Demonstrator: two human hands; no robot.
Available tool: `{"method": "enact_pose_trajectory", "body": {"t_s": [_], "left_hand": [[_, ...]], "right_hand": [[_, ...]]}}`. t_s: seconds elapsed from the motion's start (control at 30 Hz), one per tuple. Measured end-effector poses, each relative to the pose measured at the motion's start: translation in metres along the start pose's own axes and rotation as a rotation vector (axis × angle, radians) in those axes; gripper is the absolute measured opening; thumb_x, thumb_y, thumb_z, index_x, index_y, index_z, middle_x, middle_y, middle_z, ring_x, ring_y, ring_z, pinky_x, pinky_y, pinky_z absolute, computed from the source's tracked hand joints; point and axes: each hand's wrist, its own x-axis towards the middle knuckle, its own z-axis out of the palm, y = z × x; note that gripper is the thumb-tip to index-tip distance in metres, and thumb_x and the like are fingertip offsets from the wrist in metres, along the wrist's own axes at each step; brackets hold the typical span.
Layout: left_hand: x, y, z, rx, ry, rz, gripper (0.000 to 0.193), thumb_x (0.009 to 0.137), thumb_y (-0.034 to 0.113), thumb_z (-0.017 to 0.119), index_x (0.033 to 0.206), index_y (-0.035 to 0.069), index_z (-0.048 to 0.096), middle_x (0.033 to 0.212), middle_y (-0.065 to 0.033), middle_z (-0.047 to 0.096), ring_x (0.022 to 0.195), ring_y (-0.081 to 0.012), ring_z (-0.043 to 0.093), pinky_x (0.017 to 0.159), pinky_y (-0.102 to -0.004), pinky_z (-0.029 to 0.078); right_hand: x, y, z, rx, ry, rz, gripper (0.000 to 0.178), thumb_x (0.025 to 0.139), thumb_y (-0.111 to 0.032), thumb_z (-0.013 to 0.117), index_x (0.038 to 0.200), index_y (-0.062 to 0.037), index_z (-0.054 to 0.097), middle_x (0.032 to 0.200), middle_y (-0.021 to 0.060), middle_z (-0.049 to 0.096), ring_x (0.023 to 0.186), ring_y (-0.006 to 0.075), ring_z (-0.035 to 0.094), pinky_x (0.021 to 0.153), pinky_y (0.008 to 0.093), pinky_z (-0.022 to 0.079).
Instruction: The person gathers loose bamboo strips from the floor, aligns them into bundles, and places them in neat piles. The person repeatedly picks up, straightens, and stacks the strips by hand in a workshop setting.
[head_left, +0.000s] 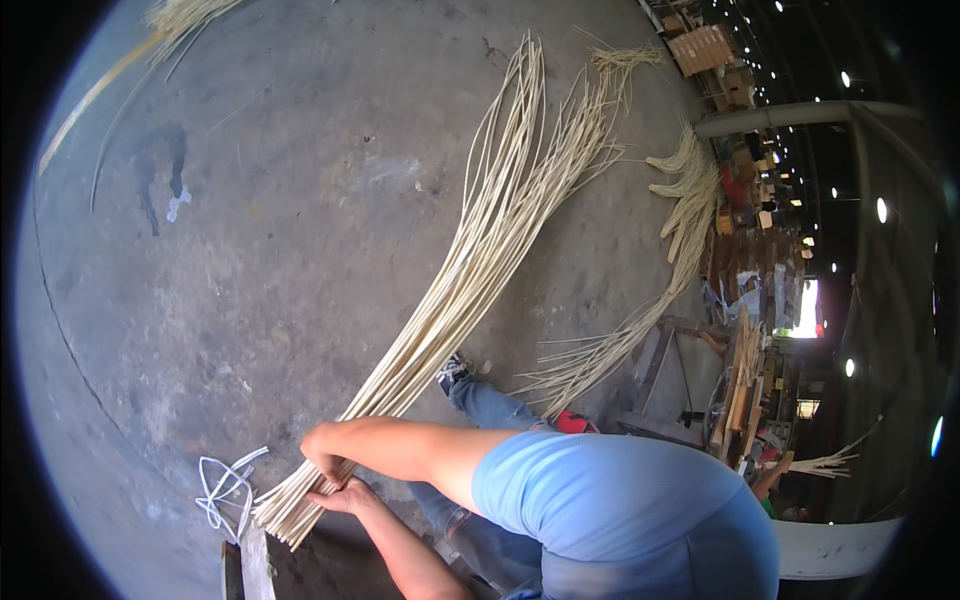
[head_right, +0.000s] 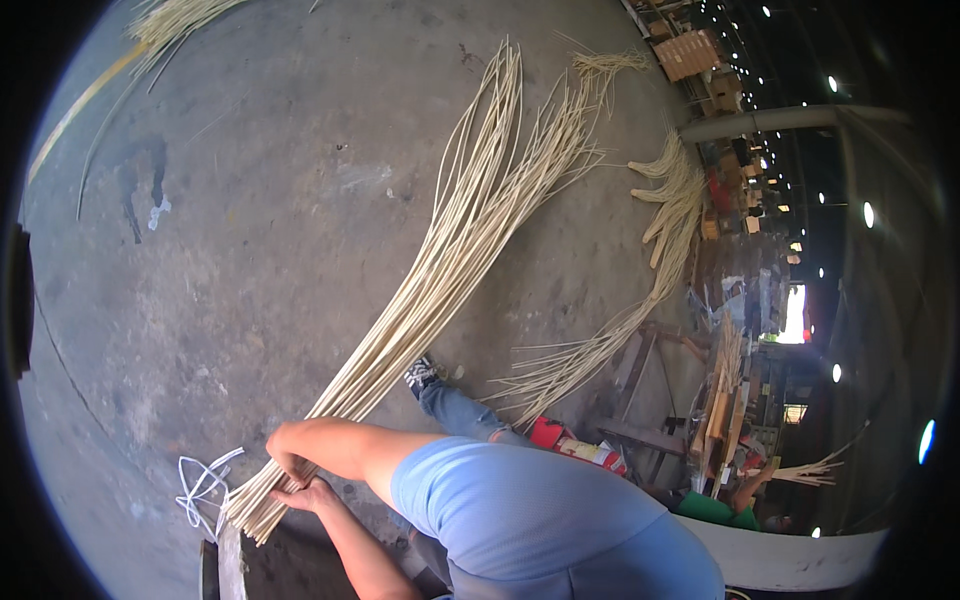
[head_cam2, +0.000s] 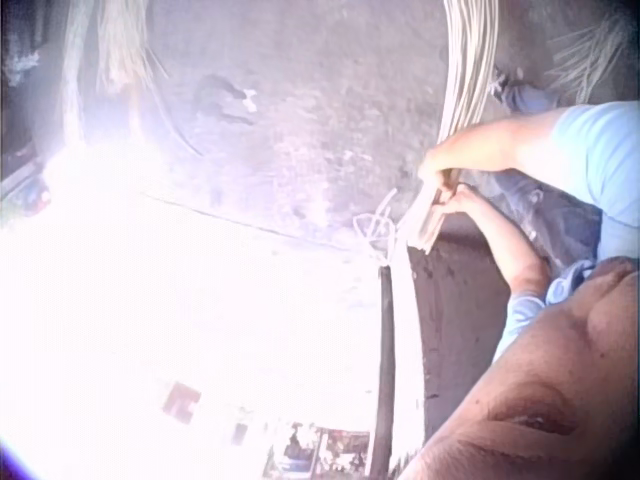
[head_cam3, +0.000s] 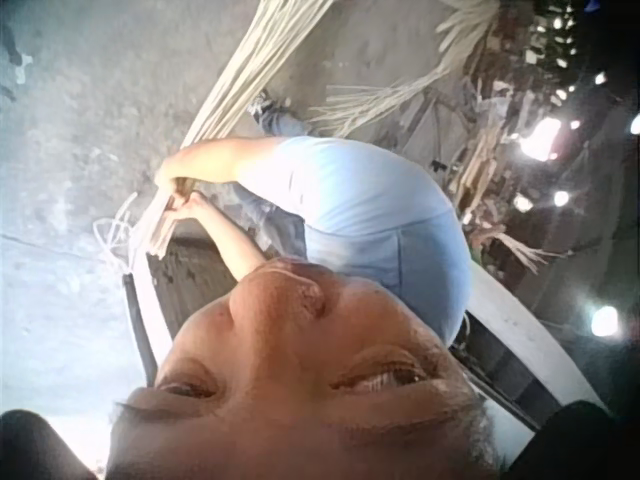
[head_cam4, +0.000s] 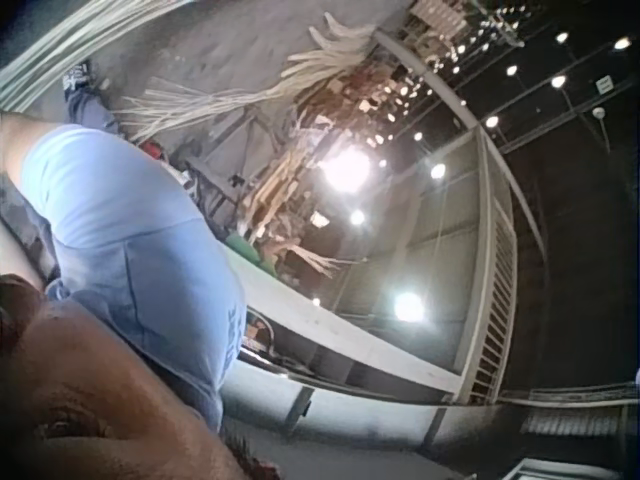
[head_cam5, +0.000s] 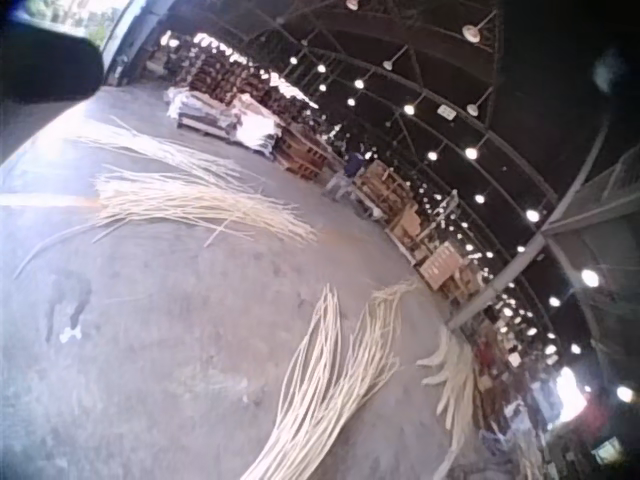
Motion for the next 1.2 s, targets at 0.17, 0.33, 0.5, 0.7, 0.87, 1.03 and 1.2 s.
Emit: {"method": "enact_pose_trajectory", "body": {"t_s": [0.17, 0.33, 0.5, 0.7, 0.87, 1.03, 1.2], "left_hand": [[0.02, 0.019, -0.024, -0.019, -0.043, 0.012, 0.078, 0.099, 0.061, 0.041, 0.15, 0.001, 0.039, 0.146, -0.0166, 0.047, 0.135, -0.0319, 0.046, 0.113, -0.047, 0.038], [0.04, 0.03, -0.032, 0.019, -0.028, -0.037, 0.079, 0.099, 0.062, 0.042, 0.151, 0.002, 0.037, 0.148, -0.0174, 0.045, 0.136, -0.0327, 0.045, 0.113, -0.0479, 0.038], [0.071, 0.034, -0.042, -0.045, -0.024, -0.03, 0.076, 0.1, 0.058, 0.045, 0.149, 0.001, 0.037, 0.147, -0.019, 0.044, 0.137, -0.0328, 0.044, 0.114, -0.047, 0.038], [0.102, 0.03, -0.065, -0.128, -0.017, -0.091, 0.069, 0.103, 0.052, 0.045, 0.147, 0.0, 0.04, 0.146, -0.018, 0.047, 0.136, -0.0327, 0.046, 0.115, -0.0478, 0.038], [0.126, 0.009, -0.06, -0.032, -0.023, -0.165, 0.068, 0.103, 0.053, 0.043, 0.148, 0.002, 0.041, 0.148, -0.0145, 0.048, 0.138, -0.0319, 0.044, 0.116, -0.0499, 0.036], [0.204, -0.02, -0.085, -0.144, -0.101, -0.152, 0.063, 0.105, 0.05, 0.042, 0.148, 0.004, 0.041, 0.149, -0.013, 0.048, 0.138, -0.0286, 0.044, 0.118, -0.0463, 0.035], [0.257, -0.055, -0.097, -0.097, -0.089, -0.131, 0.064, 0.105, 0.052, 0.04, 0.149, 0.006, 0.04, 0.15, -0.0122, 0.046, 0.139, -0.0278, 0.043, 0.119, -0.0438, 0.034]], "right_hand": [[0.026, -0.017, 0.018, -0.028, 0.007, -0.046, 0.065, 0.048, -0.039, 0.095, 0.101, -0.0058, 0.079, 0.104, 0.0111, 0.076, 0.099, 0.0274, 0.072, 0.085, 0.0404, 0.056], [0.051, -0.026, 0.027, -0.02, 0.039, -0.025, 0.064, 0.048, -0.039, 0.095, 0.1, -0.007, 0.079, 0.106, 0.0107, 0.076, 0.101, 0.0273, 0.071, 0.088, 0.0403, 0.055], [0.073, -0.031, 0.025, -0.062, 0.058, -0.101, 0.089, 0.048, -0.044, 0.096, 0.124, -0.0091, 0.065, 0.118, 0.0103, 0.071, 0.112, 0.0282, 0.067, 0.093, 0.0409, 0.054], [0.098, -0.03, 0.033, -0.105, 0.102, -0.131, 0.089, 0.047, -0.043, 0.096, 0.124, -0.0093, 0.064, 0.117, 0.0114, 0.071, 0.112, 0.0302, 0.067, 0.093, 0.0419, 0.054], [0.128, 0.003, 0.039, -0.079, 0.172, -0.11, 0.084, 0.047, -0.044, 0.096, 0.119, -0.0122, 0.066, 0.112, 0.0105, 0.073, 0.108, 0.0293, 0.069, 0.091, 0.0422, 0.055], [0.176, 0.016, 0.038, -0.09, 0.176, -0.099, 0.081, 0.049, -0.048, 0.094, 0.117, -0.0129, 0.067, 0.113, 0.0114, 0.072, 0.107, 0.03, 0.069, 0.09, 0.0422, 0.055], [0.222, 0.039, 0.046, -0.091, 0.21, -0.047, 0.071, 0.052, -0.045, 0.094, 0.112, -0.0132, 0.073, 0.111, 0.0103, 0.074, 0.105, 0.0281, 0.071, 0.089, 0.0414, 0.057]]}}
